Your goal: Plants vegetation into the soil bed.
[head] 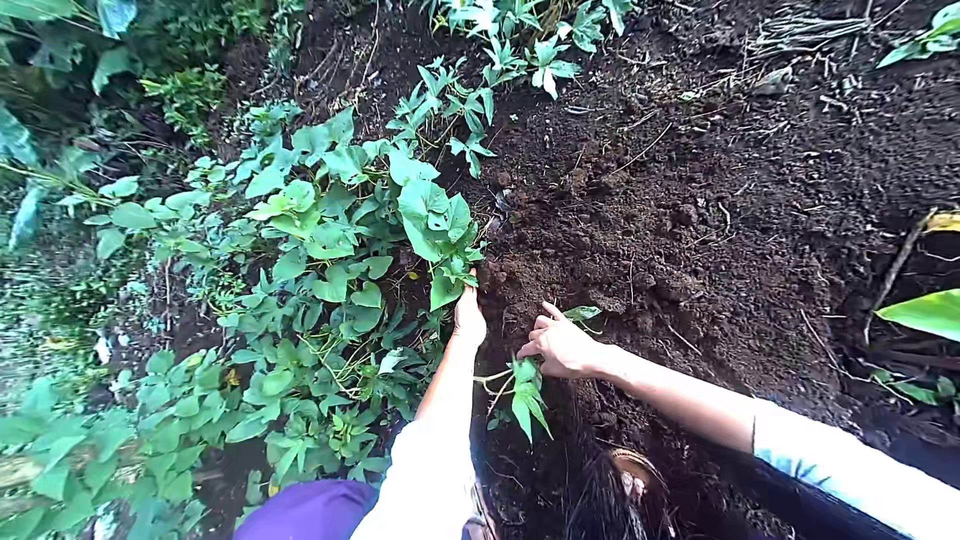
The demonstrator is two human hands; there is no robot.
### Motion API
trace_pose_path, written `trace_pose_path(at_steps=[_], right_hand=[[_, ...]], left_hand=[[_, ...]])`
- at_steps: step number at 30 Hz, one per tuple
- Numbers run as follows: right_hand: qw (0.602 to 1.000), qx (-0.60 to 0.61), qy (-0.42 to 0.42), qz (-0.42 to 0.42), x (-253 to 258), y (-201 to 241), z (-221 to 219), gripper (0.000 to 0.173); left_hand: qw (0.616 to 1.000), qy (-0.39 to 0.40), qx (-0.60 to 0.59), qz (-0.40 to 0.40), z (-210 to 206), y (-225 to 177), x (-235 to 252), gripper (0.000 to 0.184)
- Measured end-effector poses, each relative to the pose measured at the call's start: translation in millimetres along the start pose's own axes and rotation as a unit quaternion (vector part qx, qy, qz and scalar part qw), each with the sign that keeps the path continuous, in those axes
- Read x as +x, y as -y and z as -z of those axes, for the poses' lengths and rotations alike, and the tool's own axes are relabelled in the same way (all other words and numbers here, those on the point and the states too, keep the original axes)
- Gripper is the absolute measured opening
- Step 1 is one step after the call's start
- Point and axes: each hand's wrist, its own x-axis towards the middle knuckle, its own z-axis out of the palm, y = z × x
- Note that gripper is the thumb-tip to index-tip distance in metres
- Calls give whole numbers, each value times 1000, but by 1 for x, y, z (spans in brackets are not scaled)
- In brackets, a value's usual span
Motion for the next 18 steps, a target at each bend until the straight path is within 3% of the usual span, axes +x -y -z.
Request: trace_pose_path(at_steps=[2, 5, 9, 14, 18], right_hand=[[999, 27, -2, 18, -6, -6, 0, 39], [998, 46, -12, 43, -15, -13, -2, 43], [998, 47, -13, 51, -19, -15, -5, 43], [996, 58, -24, 60, -16, -15, -6, 38], [988, 81, -101, 80, -16, -19, -12, 33]], left_hand=[[989, -39, -139, 34, -15, -3, 4, 53], [981, -36, -182, 57, -37, -15, 10, 55], [993, 17, -99, 59, -52, -38, 18, 58], [998, 56, -29, -20, -90, -70, 47, 43], [975, 183, 95, -80, -136, -101, 21, 69]])
